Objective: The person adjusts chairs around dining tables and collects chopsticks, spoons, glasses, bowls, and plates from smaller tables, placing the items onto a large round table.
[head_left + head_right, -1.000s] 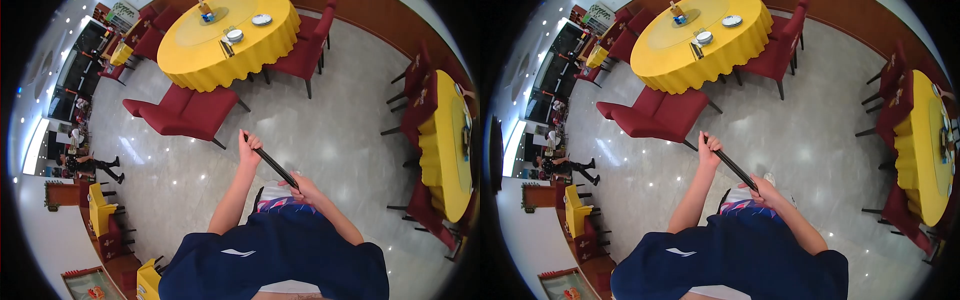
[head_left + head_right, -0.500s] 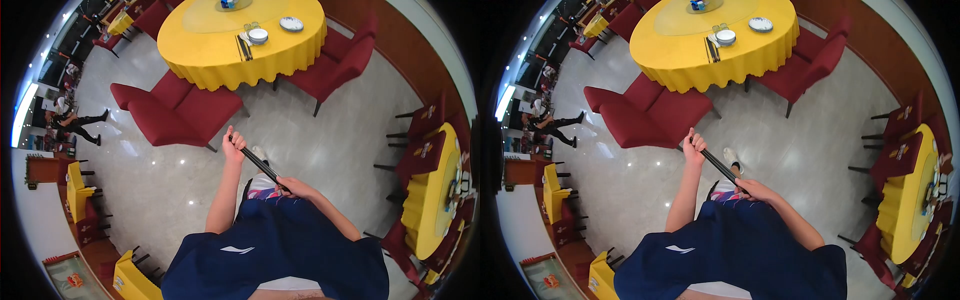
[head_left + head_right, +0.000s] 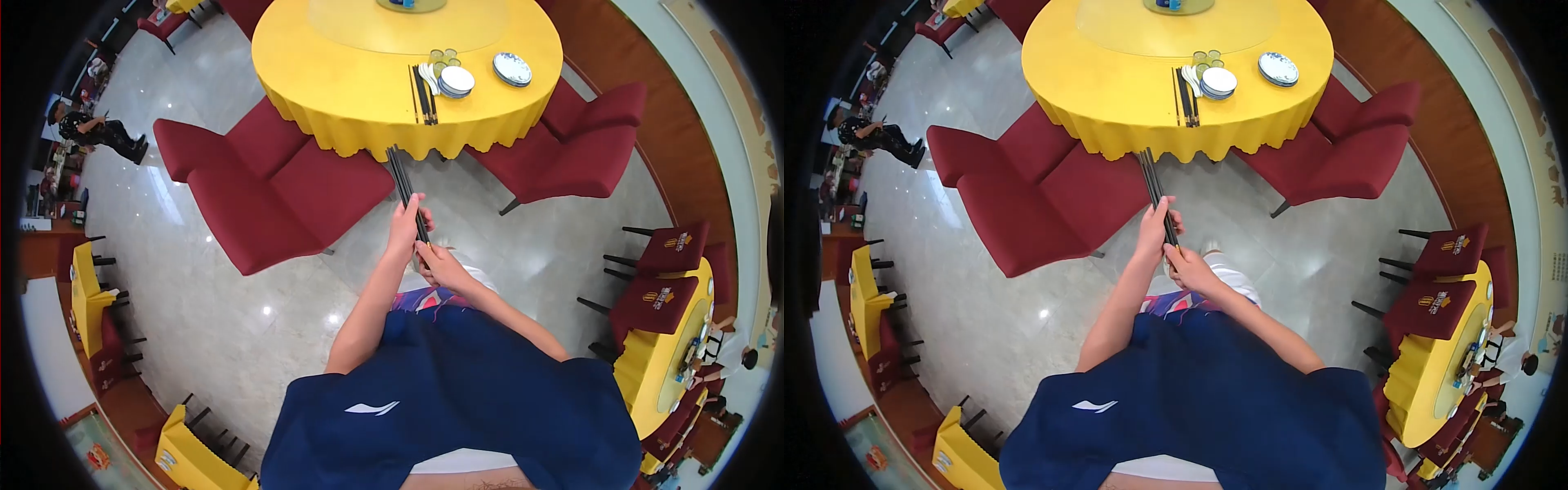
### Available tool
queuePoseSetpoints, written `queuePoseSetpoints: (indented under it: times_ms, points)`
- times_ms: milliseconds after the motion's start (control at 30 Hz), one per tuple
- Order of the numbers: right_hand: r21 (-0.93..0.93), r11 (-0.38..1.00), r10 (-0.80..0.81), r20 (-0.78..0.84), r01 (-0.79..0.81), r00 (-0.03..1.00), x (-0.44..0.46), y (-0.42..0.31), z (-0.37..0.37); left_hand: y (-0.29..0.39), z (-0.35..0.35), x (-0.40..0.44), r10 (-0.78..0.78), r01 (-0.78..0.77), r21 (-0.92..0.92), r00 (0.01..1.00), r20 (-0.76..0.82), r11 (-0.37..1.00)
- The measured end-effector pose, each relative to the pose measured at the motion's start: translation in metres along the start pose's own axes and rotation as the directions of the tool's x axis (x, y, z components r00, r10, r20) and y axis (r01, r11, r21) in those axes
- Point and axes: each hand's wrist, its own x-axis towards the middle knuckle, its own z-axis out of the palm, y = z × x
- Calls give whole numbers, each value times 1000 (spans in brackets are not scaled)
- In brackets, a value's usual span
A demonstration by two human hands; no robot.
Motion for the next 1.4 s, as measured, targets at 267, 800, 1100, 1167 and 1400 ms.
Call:
queuePoseSetpoints:
  times_ms: [267, 800, 1100, 1167, 1400]
  points:
    - [-277, 959, 8, -185, -60, 983, 59, -55, -42, 31, -17, 109, -8, 7, 55, 1000, 15, 998]
    - [10, 982, 142, -692, -188, 708, 109, -72, -302, 46, -38, 493, 482, 54, 970, 860, -166, 237]
    - [185, 925, 360, -705, -331, 611, 114, -64, -363, 91, -8, 506, 348, 124, 980, 922, -172, 155]
    - [233, 905, 409, -705, -356, 579, 111, -47, -362, 95, -6, 505, 306, 132, 983, 938, -166, 131]
    - [321, 874, 470, -748, -365, 469, 85, -20, -300, 94, -4, 514, 232, 13, 980, 971, -60, 198]
